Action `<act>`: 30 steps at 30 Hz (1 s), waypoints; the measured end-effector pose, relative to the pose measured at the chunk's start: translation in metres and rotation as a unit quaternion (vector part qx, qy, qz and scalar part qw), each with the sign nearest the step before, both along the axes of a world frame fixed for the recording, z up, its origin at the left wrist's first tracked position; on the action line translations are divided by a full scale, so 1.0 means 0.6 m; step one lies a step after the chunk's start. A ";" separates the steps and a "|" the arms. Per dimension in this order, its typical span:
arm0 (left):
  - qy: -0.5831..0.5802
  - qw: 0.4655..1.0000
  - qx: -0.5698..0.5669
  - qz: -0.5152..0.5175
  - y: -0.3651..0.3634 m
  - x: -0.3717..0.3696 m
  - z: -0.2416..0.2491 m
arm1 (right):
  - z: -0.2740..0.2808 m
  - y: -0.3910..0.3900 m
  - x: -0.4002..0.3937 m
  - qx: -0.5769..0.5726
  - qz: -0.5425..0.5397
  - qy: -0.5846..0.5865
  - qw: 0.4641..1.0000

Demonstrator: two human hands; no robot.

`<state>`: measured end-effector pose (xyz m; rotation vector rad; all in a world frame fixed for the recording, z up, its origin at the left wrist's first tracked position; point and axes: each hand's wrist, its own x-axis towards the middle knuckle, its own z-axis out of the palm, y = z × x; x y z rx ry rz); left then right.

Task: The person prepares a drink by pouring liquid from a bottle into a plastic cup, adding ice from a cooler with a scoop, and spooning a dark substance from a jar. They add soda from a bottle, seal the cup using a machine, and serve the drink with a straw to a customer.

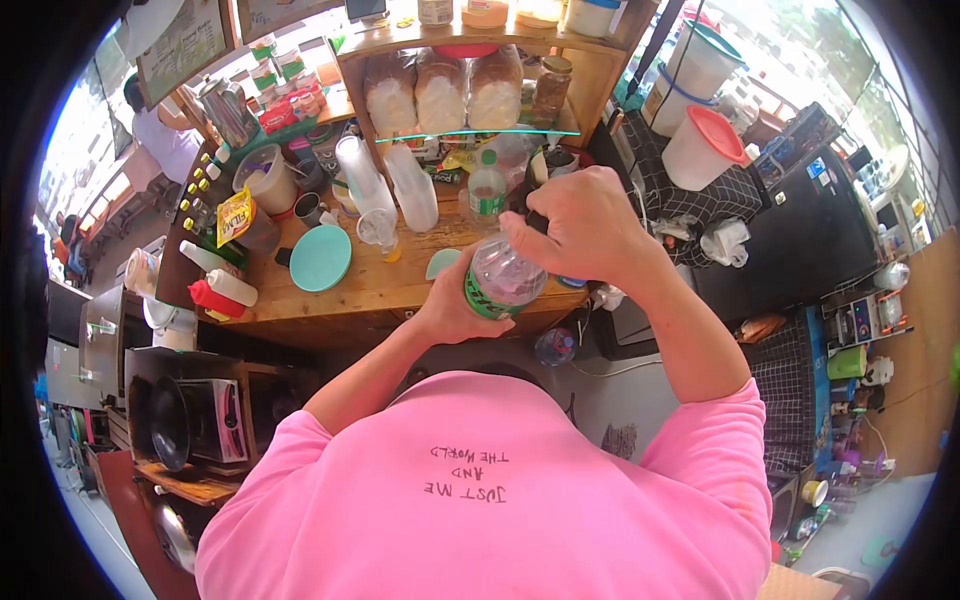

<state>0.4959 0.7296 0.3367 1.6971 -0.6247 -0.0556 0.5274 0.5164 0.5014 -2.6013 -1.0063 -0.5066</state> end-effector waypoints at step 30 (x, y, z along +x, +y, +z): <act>0.108 0.964 0.141 0.196 -0.052 0.166 -0.342 | -0.328 0.065 0.162 -0.072 -0.195 0.084 0.975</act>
